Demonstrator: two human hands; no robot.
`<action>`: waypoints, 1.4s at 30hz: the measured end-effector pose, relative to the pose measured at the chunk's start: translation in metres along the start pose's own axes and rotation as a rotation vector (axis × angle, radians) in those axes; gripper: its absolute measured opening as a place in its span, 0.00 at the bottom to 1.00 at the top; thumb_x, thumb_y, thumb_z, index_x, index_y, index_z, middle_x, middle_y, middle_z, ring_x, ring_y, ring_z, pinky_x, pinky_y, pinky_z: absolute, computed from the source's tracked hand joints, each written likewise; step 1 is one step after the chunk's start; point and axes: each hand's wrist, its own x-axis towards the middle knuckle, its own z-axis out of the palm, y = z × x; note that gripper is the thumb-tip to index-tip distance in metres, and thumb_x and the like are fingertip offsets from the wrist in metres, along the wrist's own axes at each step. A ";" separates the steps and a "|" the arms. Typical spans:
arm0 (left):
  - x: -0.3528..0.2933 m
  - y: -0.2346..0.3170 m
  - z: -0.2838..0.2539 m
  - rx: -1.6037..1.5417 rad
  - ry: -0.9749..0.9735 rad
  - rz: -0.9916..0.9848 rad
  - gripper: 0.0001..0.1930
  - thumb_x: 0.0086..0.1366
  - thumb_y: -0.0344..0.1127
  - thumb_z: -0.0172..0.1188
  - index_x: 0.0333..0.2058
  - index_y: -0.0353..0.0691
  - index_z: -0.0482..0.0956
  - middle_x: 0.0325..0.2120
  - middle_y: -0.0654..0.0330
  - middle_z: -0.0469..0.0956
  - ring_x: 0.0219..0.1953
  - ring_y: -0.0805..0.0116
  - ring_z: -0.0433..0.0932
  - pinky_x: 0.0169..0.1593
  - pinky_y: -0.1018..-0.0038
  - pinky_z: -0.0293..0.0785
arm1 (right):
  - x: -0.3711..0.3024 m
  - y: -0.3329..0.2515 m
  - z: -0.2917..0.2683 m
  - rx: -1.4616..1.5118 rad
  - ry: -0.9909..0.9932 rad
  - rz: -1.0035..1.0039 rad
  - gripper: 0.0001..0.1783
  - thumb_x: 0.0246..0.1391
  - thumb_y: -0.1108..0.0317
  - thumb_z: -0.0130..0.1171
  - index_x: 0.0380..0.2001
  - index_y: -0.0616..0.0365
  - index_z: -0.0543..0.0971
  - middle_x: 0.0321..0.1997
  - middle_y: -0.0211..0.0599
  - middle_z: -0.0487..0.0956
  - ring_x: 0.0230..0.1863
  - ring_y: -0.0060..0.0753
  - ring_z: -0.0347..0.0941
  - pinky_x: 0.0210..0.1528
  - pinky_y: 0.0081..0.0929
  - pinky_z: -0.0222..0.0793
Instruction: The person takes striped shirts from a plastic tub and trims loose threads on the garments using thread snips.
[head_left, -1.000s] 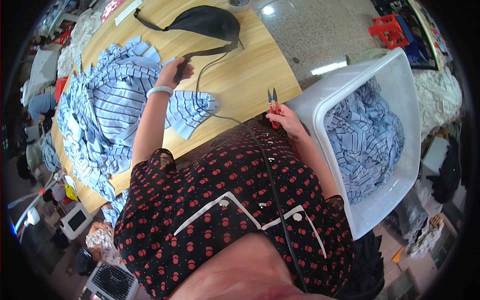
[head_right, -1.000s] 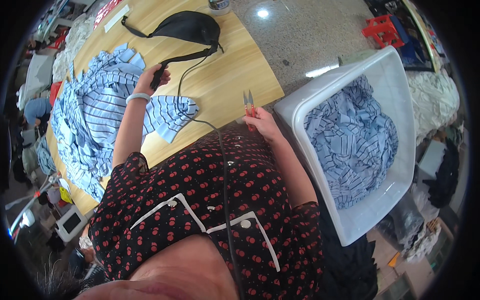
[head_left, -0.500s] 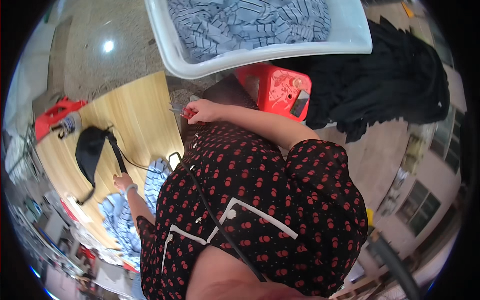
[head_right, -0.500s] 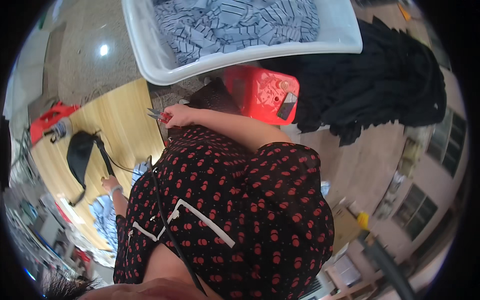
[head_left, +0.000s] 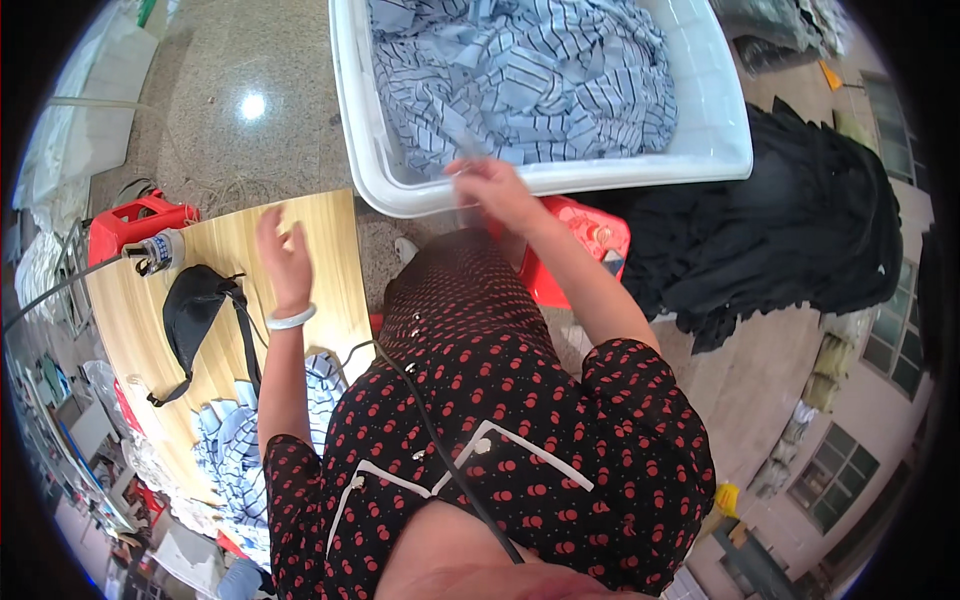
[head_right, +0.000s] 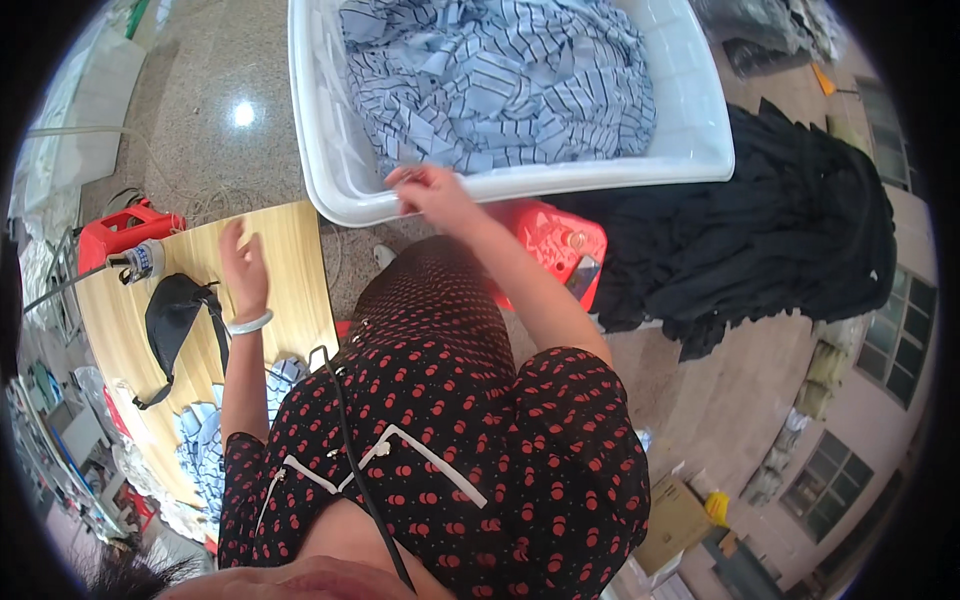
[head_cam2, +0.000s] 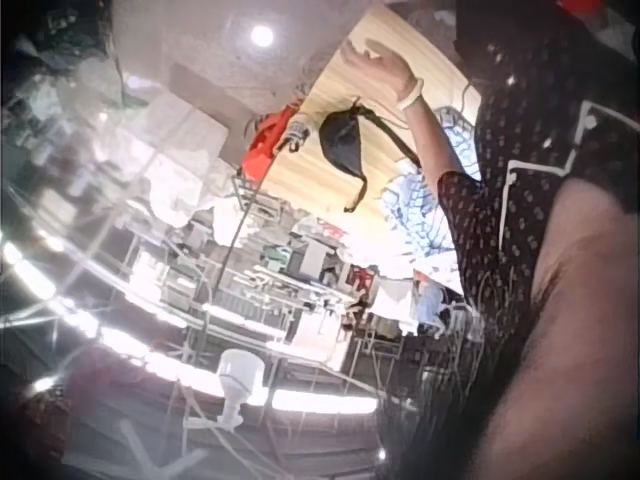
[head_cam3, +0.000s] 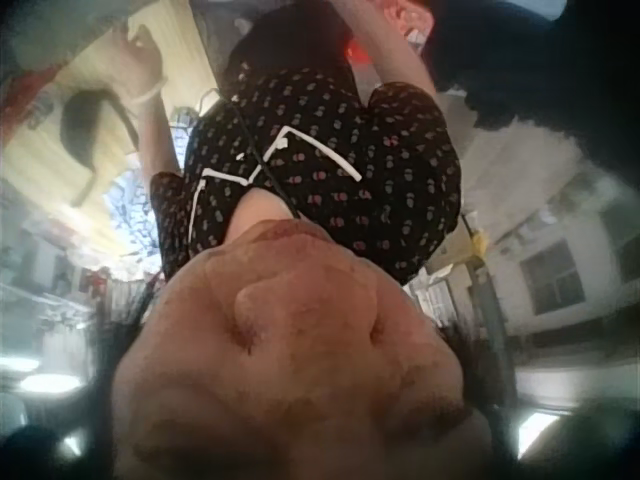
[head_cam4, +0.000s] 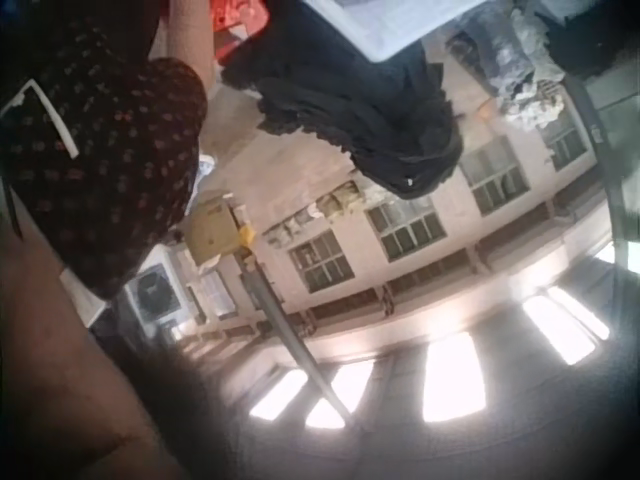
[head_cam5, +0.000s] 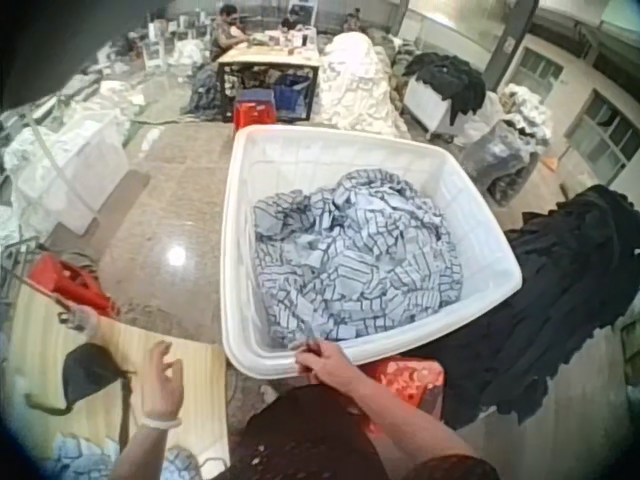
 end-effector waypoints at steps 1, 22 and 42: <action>0.000 0.011 0.005 0.007 -0.028 0.053 0.16 0.53 0.26 0.52 0.43 0.38 0.65 0.44 0.53 0.63 0.45 0.62 0.65 0.40 0.74 0.66 | 0.011 -0.004 -0.011 -0.115 0.133 -0.035 0.08 0.44 0.71 0.52 0.30 0.61 0.74 0.23 0.31 0.73 0.21 0.20 0.69 0.25 0.15 0.65; -0.059 0.018 -0.070 0.056 -0.092 0.310 0.20 0.38 0.26 0.48 0.37 0.37 0.72 0.51 0.41 0.52 0.55 0.41 0.50 0.56 0.60 0.52 | 0.121 -0.151 -0.340 -1.686 1.163 -0.230 0.25 0.41 0.63 0.48 0.46 0.58 0.66 0.42 0.50 0.71 0.42 0.49 0.68 0.42 0.37 0.65; -0.056 0.017 -0.107 0.092 -0.130 0.235 0.19 0.39 0.26 0.44 0.34 0.32 0.73 0.50 0.37 0.53 0.53 0.38 0.53 0.55 0.59 0.52 | 0.123 -0.121 -0.259 -0.815 0.791 -0.200 0.19 0.45 0.56 0.52 0.27 0.65 0.71 0.28 0.37 0.71 0.25 0.27 0.66 0.16 0.22 0.63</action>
